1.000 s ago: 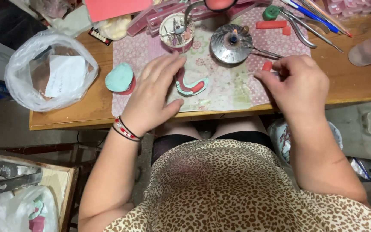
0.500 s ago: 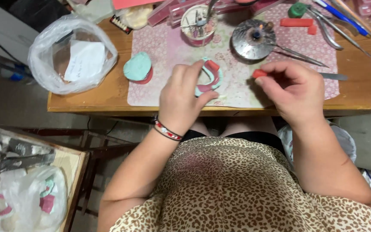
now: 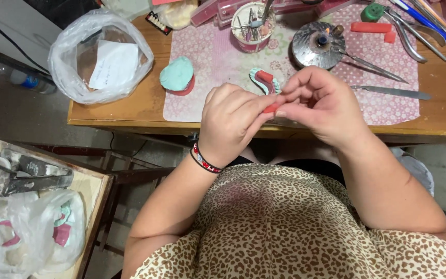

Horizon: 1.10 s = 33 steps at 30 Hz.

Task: The person is applying red resin to a dental model, shaping it with their fingers and refining the details using a sculpting tool and a brush.

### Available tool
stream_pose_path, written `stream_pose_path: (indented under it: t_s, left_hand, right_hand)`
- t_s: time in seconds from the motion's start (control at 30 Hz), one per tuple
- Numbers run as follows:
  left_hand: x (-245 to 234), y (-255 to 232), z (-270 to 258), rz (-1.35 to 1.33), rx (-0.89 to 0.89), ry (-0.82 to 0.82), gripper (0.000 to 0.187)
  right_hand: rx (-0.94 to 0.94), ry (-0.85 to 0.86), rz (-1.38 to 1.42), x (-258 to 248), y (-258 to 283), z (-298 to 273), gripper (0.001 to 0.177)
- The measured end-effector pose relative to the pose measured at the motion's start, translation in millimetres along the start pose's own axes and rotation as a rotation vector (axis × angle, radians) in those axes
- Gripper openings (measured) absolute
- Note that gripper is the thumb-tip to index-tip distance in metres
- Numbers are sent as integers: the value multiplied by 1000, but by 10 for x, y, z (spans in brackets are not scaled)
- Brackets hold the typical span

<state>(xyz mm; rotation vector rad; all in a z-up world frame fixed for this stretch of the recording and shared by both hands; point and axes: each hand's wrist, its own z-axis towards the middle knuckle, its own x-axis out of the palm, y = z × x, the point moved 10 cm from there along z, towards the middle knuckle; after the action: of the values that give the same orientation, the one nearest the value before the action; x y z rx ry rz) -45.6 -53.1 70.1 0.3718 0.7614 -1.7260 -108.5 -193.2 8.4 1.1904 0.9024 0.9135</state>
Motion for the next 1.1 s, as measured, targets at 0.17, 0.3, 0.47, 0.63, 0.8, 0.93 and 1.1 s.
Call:
stream_pose_path:
  t_s: [0.17, 0.3, 0.47, 0.63, 0.8, 0.93, 1.1]
  left_hand:
    - [208, 190, -78, -140, -122, -79, 22]
    - [224, 87, 28, -117, -77, -63, 20]
    - [255, 17, 106, -112, -59, -74, 17]
    - [304, -47, 123, -33, -10, -90, 16]
    - [336, -142, 140, 96, 91, -95, 19]
    - [297, -182, 204, 69, 99, -97, 18]
    - [249, -235, 252, 66, 159, -139, 20]
  right_hand:
    - [99, -126, 217, -18, -218, -69, 10]
    - [97, -195, 266, -117, -333, -77, 13]
    - [65, -229, 334, -127, -321, -88, 17]
    - [52, -256, 365, -137, -271, -107, 17]
    - [44, -285, 333, -147, -302, -137, 19]
    - [24, -296, 313, -173, -254, -160, 19]
    - [8, -261, 275, -181, -213, -160, 18]
